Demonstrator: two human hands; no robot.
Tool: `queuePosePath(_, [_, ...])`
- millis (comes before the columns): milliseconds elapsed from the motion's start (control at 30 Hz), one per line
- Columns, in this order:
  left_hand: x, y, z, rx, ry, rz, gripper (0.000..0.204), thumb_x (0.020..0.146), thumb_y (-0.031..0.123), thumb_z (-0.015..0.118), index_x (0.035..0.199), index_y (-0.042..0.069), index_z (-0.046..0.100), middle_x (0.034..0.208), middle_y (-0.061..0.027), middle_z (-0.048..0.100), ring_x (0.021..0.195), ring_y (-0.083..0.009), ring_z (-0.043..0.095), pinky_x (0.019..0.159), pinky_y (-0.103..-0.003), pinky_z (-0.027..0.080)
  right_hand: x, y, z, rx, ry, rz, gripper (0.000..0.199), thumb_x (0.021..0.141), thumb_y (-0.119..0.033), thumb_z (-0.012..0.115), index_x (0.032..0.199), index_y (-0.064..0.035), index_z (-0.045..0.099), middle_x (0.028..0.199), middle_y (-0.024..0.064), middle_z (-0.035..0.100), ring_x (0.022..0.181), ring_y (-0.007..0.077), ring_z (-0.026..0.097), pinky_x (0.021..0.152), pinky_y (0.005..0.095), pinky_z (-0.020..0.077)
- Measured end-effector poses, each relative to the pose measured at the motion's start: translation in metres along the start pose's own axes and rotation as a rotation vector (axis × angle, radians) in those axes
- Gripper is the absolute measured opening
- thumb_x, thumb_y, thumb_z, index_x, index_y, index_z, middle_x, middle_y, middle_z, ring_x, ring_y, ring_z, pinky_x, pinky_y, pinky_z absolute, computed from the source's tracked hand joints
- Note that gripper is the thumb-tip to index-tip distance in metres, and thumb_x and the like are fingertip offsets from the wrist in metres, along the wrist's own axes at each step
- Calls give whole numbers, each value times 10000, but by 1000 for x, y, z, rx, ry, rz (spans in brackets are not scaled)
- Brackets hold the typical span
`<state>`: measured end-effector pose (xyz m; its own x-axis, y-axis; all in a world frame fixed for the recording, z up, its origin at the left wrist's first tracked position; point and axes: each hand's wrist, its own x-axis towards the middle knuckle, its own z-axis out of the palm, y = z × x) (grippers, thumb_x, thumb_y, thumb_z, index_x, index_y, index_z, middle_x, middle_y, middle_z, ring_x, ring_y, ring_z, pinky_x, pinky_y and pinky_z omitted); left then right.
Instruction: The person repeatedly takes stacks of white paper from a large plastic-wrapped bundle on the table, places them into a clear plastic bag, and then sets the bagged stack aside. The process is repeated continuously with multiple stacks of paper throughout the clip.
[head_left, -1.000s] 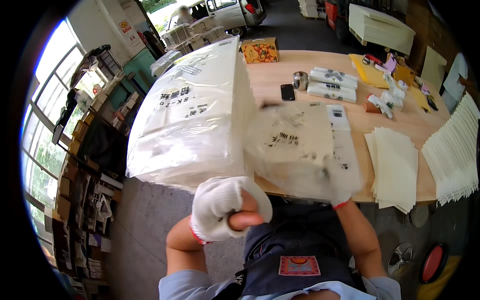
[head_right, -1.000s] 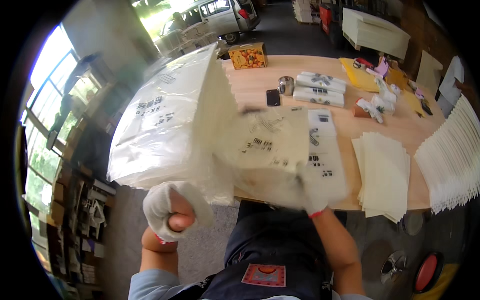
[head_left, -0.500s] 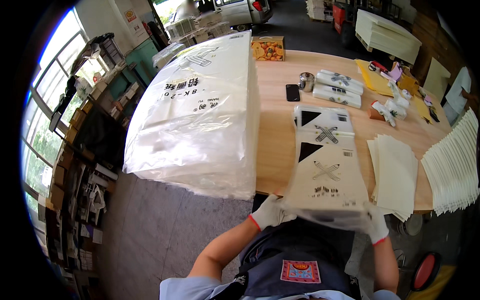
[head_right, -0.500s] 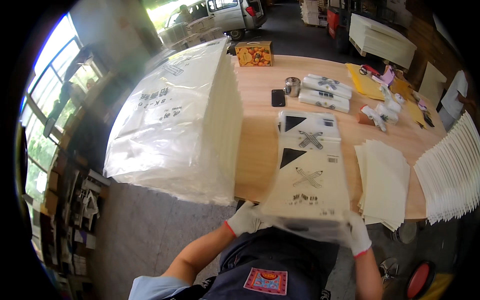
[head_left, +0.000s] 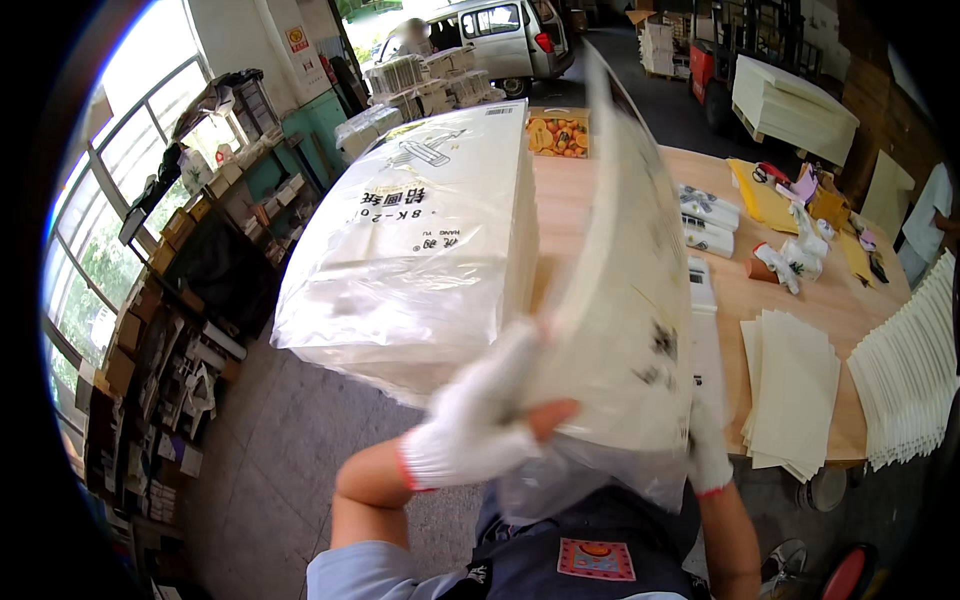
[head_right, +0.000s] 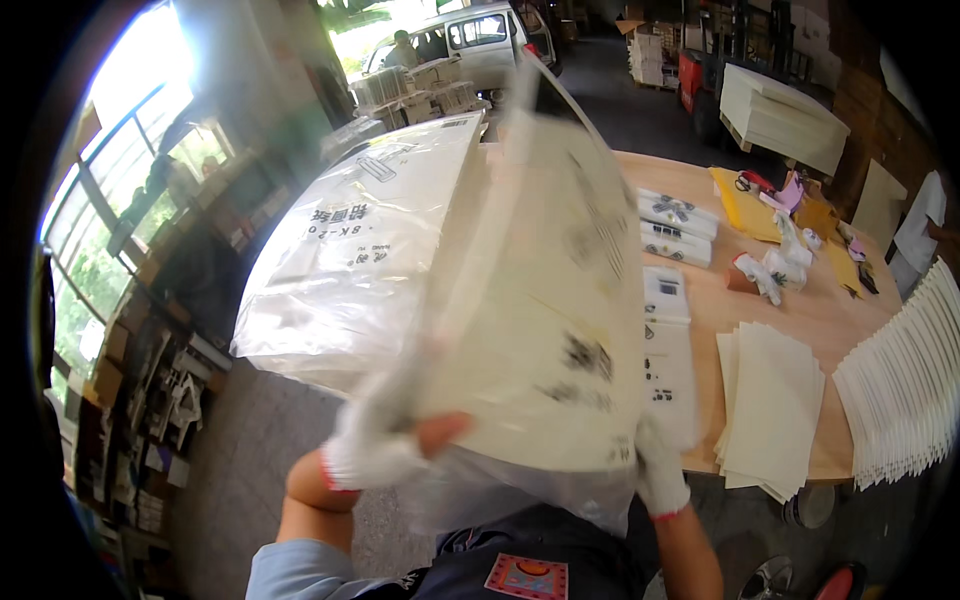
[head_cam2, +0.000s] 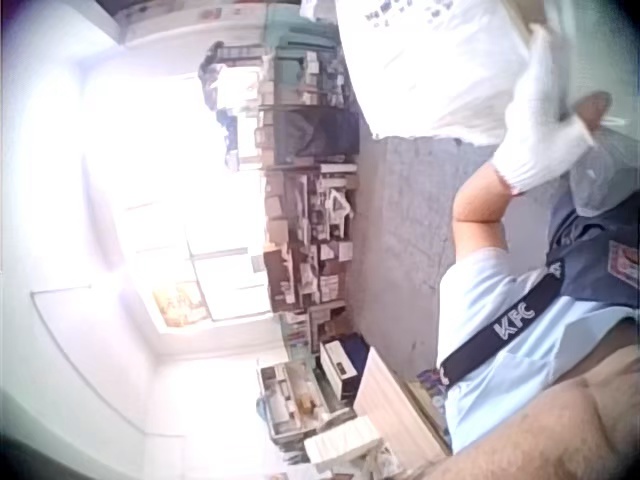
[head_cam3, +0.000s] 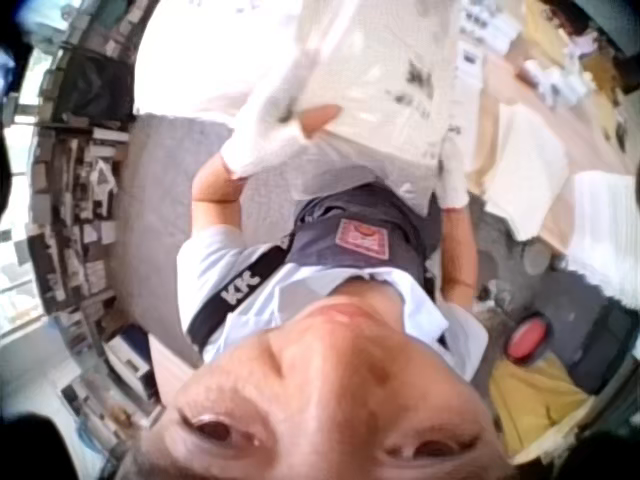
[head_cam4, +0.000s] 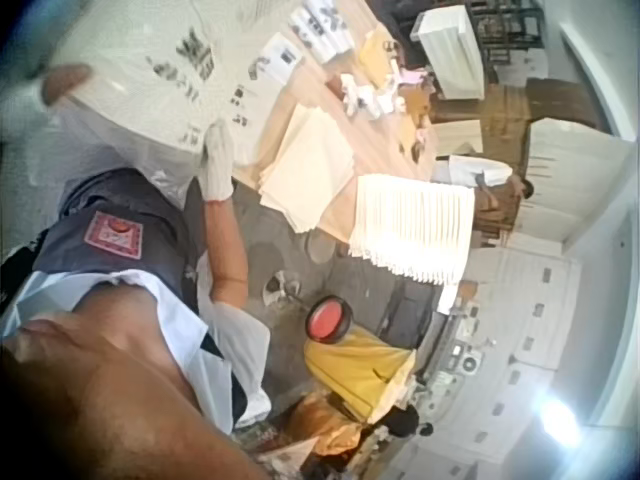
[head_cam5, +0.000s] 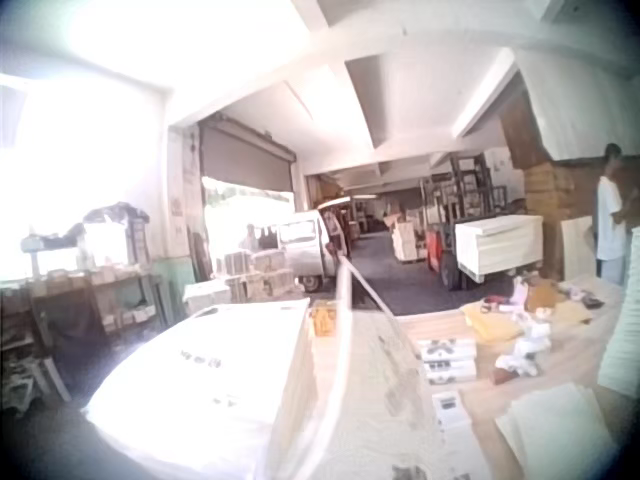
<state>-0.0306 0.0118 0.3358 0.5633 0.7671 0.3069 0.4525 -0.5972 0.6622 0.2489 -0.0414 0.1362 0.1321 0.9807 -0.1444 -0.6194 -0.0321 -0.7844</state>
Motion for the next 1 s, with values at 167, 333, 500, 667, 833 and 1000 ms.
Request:
queuePosePath(167, [1, -22, -117, -513, 659, 52, 600, 867, 56, 562, 1396, -32, 291, 1231, -193, 515, 976, -221, 614, 846, -288, 517, 84, -73, 153, -708, -318, -464, 244, 929, -219, 527, 1058, -22, 591, 945, 83, 589, 806, 154, 564, 671, 274, 463])
queuePosePath(333, [4, -130, -224, -571, 661, -45, 538, 886, 206, 587, 1320, -46, 396, 1046, -133, 604, 894, -174, 622, 764, -267, 528, 128, -96, 248, -599, -484, -152, 296, 892, -344, 578, 802, -62, 588, 734, 64, 623, 569, 108, 555, 524, 228, 436])
queuePosePath(500, [-15, -199, -203, -448, 390, -245, 515, 922, 178, 551, 1346, -51, 367, 1214, -140, 549, 1037, -180, 580, 872, -265, 480, 152, -72, 243, -1088, -294, -291, 469, 837, -529, 574, 832, -60, 584, 731, 74, 655, 610, 165, 597, 585, 297, 475])
queuePosePath(667, [-11, -198, -166, -649, 643, -27, 506, 909, 218, 576, 1300, -69, 430, 1260, -164, 525, 1117, -240, 543, 941, -341, 450, 168, -47, 249, -761, -346, -787, 636, 885, -519, 504, 1271, -16, 458, 1192, 250, 552, 1092, 331, 562, 924, 347, 422])
queuePosePath(833, [-15, -260, -176, -567, 731, -1, 574, 926, 371, 524, 1296, -60, 439, 1283, -170, 504, 1135, -250, 526, 961, -358, 438, 170, -30, 272, -1015, -332, -877, 557, 933, -434, 450, 1304, -19, 444, 1430, 216, 322, 1301, 365, 346, 1077, 366, 279])
queuePosePath(1000, [-61, -303, -141, -626, 791, 43, 571, 958, 360, 447, 1354, -43, 365, 1331, -172, 462, 1186, -250, 481, 995, -361, 403, 125, -25, 281, -1439, -529, -1316, 431, 874, -371, 516, 1220, -115, 544, 1348, 161, 429, 1290, 290, 367, 1044, 392, 338])
